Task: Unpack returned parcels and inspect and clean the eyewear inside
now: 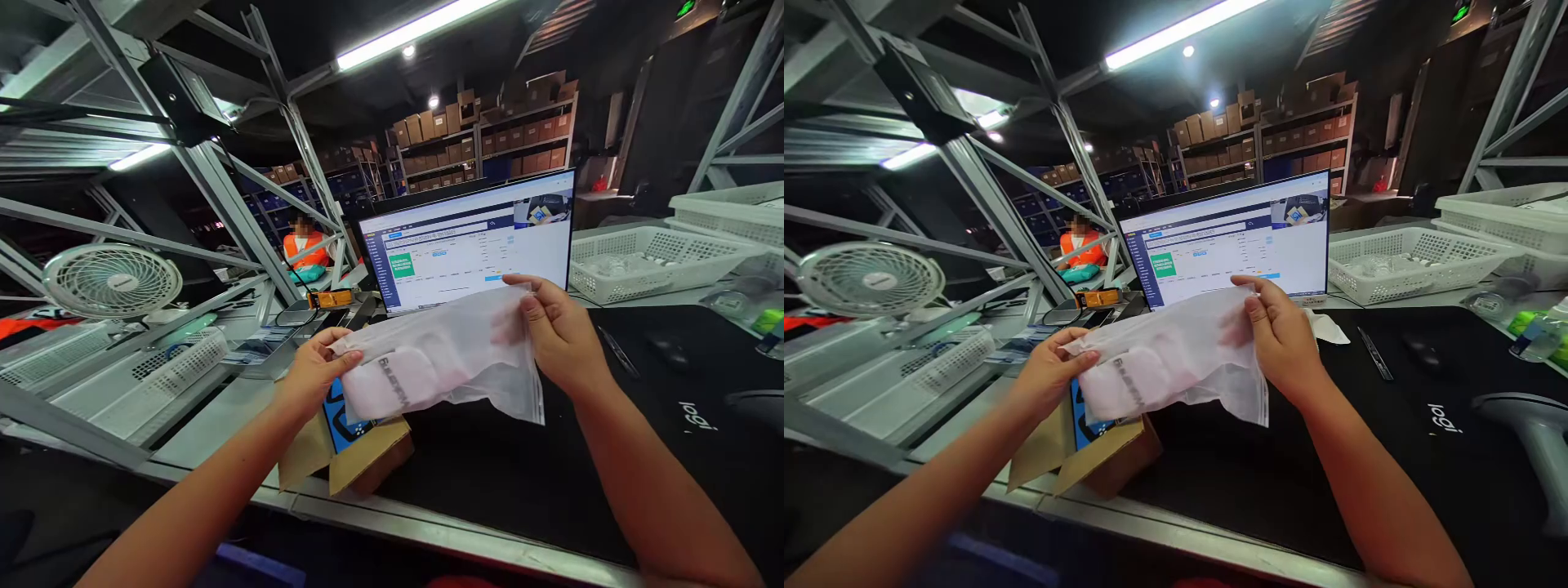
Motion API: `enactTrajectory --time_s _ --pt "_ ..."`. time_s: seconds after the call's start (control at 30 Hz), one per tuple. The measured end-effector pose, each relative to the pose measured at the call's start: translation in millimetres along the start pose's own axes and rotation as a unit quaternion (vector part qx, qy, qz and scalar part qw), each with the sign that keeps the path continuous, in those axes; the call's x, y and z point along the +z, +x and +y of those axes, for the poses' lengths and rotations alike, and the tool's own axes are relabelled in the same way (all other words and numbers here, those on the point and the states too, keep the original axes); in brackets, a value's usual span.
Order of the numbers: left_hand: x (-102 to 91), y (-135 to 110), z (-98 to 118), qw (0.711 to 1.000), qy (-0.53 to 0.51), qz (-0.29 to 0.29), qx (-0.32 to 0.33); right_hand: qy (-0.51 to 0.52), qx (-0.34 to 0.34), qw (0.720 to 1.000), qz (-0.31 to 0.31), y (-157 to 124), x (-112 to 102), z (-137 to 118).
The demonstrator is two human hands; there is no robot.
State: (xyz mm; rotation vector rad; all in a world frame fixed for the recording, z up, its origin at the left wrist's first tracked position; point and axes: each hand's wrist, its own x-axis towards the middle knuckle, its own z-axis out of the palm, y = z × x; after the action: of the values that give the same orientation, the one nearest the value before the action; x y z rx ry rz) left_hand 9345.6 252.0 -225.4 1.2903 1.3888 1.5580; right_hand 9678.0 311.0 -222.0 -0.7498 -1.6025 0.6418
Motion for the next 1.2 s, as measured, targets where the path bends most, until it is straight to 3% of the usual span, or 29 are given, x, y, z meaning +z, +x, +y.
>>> enactTrajectory --time_s 0.13,0.23,0.3,0.33,0.43,0.5,0.53,0.57,0.6,0.73,0.83,0.93,1.0,1.07,1.13,1.2 --pt "2.1 -5 13 0.989 0.030 0.070 0.128 -0.076 -0.017 0.996 -0.049 23 -11 38" --pt "10.6 -16 25 0.929 0.192 0.107 0.298 -0.145 0.003 0.984 -0.105 39 -14 74" --pt "19.7 -26 30 0.847 0.312 0.062 0.425 -0.177 0.052 0.974 -0.128 45 -15 92" --pt "25.9 -32 31 0.791 0.361 0.017 0.493 -0.169 0.091 0.973 -0.132 47 -15 99" --pt "52.5 -55 24 0.574 0.458 -0.143 0.664 -0.051 0.173 0.980 -0.084 50 -8 111" --pt "74.9 -76 9 0.448 0.510 -0.191 0.709 0.045 0.168 0.984 -0.037 49 4 117" --pt "85.8 -88 -1 0.404 0.541 -0.197 0.710 0.077 0.163 0.983 -0.027 49 12 121" --pt "95.5 -99 -11 0.386 0.573 -0.200 0.695 0.097 0.165 0.981 -0.028 47 21 127" --pt "103.5 -110 -21 0.392 0.593 -0.214 0.670 0.103 0.174 0.979 -0.036 45 30 133" --pt "109.4 -144 -39 0.529 0.565 -0.334 0.538 0.044 0.211 0.972 -0.092 31 53 168" --pt "87.6 -149 -24 0.574 0.508 -0.362 0.530 -0.024 0.219 0.968 -0.123 25 51 191" --pt "51.3 -143 -5 0.618 0.495 -0.319 0.521 -0.082 0.189 0.971 -0.118 28 42 193" --pt "24.1 -140 -4 0.678 0.516 -0.216 0.477 -0.107 0.151 0.976 -0.110 30 40 175" --pt "0.1 -140 -13 0.730 0.555 -0.083 0.389 -0.113 0.119 0.979 -0.118 26 44 141" --pt "-14.9 -143 -29 0.756 0.582 -0.012 0.300 -0.080 0.111 0.979 -0.153 15 54 95" --pt "-17.8 -147 -48 0.760 0.595 0.003 0.259 -0.042 0.073 0.978 -0.190 1 74 46"
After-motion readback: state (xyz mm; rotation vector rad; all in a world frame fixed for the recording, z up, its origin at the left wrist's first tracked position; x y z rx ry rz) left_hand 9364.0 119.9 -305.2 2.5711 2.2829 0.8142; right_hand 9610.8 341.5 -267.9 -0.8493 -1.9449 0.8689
